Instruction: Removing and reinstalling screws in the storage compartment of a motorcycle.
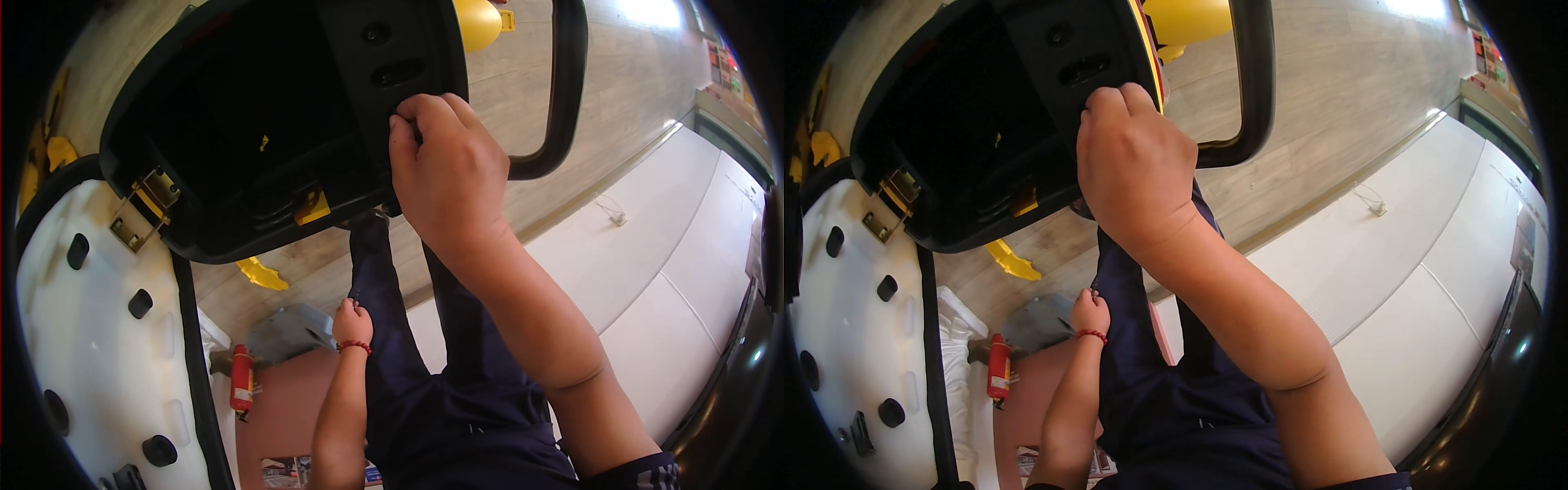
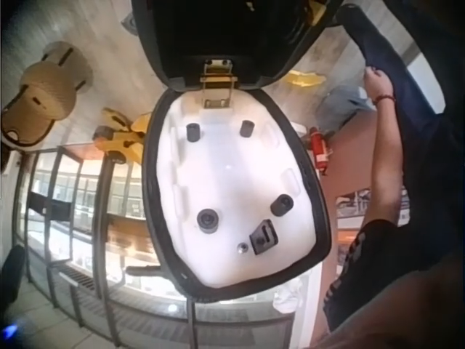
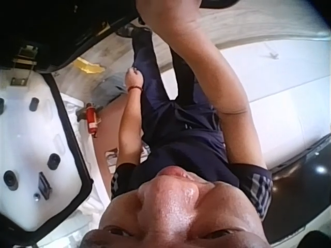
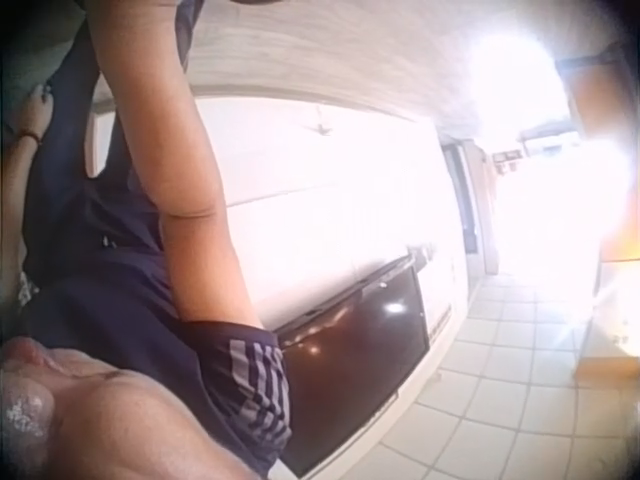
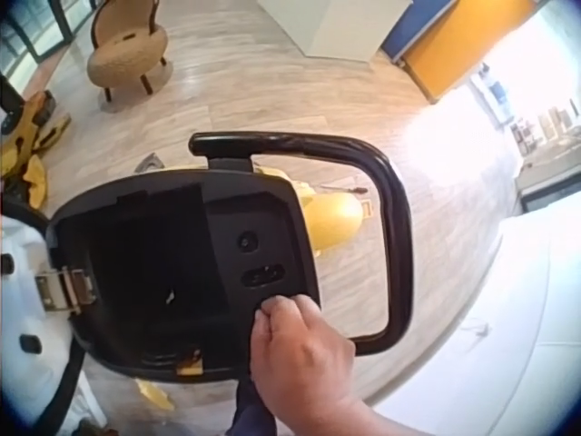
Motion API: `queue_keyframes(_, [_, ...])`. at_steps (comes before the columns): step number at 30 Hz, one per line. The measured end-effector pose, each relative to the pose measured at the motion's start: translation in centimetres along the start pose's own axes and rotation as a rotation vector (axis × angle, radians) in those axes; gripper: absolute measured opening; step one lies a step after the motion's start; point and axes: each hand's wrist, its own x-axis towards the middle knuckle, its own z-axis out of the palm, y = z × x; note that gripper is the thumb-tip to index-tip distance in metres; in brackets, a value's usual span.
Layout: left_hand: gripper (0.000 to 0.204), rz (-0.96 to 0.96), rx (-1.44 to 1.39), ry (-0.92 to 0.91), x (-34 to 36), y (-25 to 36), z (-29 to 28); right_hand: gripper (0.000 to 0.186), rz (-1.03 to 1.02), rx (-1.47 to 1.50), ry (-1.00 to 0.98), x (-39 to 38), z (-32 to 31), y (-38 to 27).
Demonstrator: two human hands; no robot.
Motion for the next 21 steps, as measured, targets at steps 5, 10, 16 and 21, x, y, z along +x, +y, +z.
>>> queue_keyframes(5, [0.02, 0.025, -0.02, 0.022, -0.08, -0.53, 0.43, 0.005, -0.041, 0.002, 0.027, 0.31, -0.11, -0.07])
queue_keyframes(10, [0.02, 0.022, 0.002, 0.011, -0.25, -0.35, 0.74, 0.006, -0.041, 0.031, 0.024, 0.38, -0.19, 0.29])
queue_keyframes(16, [0.02, 0.038, -0.003, 0.027, -0.22, -0.49, 0.8, 0.009, -0.014, 0.047, 0.012, 0.21, -0.22, 0.27])
queue_keyframes(21, [0.02, 0.029, 0.009, 0.024, -0.24, -0.23, 0.6, 0.01, -0.003, 0.002, -0.023, 0.41, -0.37, 0.0])
